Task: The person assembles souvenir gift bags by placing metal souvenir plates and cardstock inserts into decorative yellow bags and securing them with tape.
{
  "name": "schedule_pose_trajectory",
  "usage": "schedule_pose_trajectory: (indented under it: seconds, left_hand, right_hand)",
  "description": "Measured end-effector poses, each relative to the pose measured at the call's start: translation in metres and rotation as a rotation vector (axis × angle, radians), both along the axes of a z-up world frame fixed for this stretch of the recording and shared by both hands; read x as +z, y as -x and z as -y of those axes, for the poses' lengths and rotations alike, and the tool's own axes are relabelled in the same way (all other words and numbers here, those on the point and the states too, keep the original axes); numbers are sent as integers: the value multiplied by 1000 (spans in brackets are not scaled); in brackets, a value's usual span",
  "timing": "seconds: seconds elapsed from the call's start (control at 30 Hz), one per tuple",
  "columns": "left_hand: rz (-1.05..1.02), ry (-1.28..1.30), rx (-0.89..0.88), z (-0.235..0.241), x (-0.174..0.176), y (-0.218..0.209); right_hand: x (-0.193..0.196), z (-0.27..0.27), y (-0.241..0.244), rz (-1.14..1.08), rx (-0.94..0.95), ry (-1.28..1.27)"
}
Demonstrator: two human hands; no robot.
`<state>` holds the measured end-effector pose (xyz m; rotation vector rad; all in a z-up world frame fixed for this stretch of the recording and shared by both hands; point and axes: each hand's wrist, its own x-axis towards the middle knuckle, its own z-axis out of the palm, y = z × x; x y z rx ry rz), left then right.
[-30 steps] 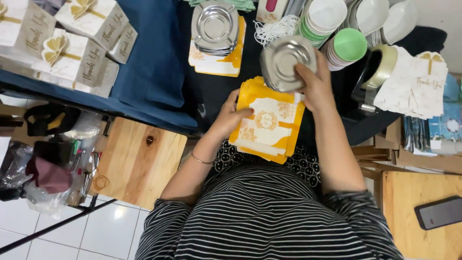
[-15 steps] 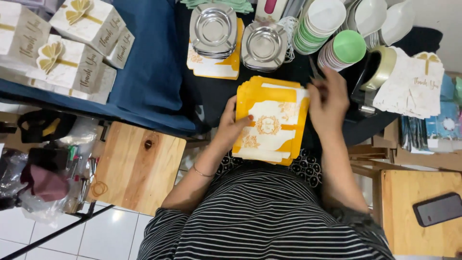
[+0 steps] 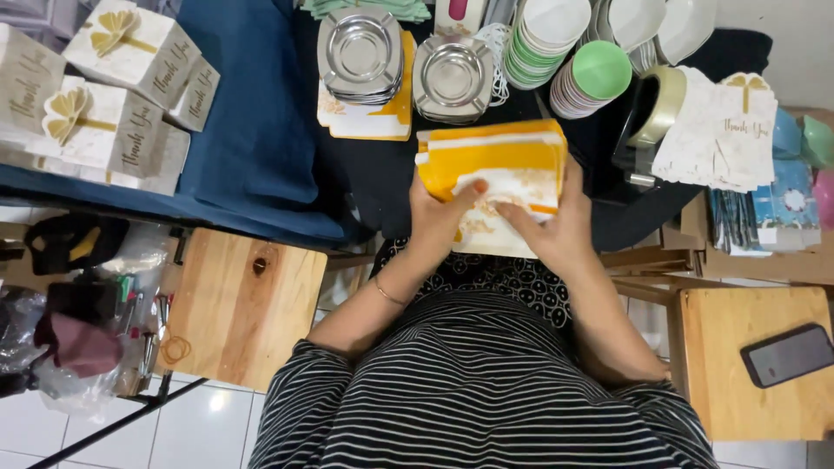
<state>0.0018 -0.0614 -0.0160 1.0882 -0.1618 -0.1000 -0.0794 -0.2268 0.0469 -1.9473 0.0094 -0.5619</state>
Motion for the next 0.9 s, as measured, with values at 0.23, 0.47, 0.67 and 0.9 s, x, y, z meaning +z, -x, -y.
schedule_pose_trajectory:
  seconds: [0.23,0.47,0.67,0.9]
  left_hand:
    - [-24,-189,-232,-34,37,11]
    - [128,-694,-312,-34,61,-9]
    - [423,-891,-165,-40,45,-5]
    - [702,-1293,-248,-23,9,9]
  right_hand:
    - [-4,3,7,-171,43,-104]
    - [-36,15,15,-166,-48,152]
    - [-26,25,18,16,-80,352]
    - [-45,7,12,-39,18,922]
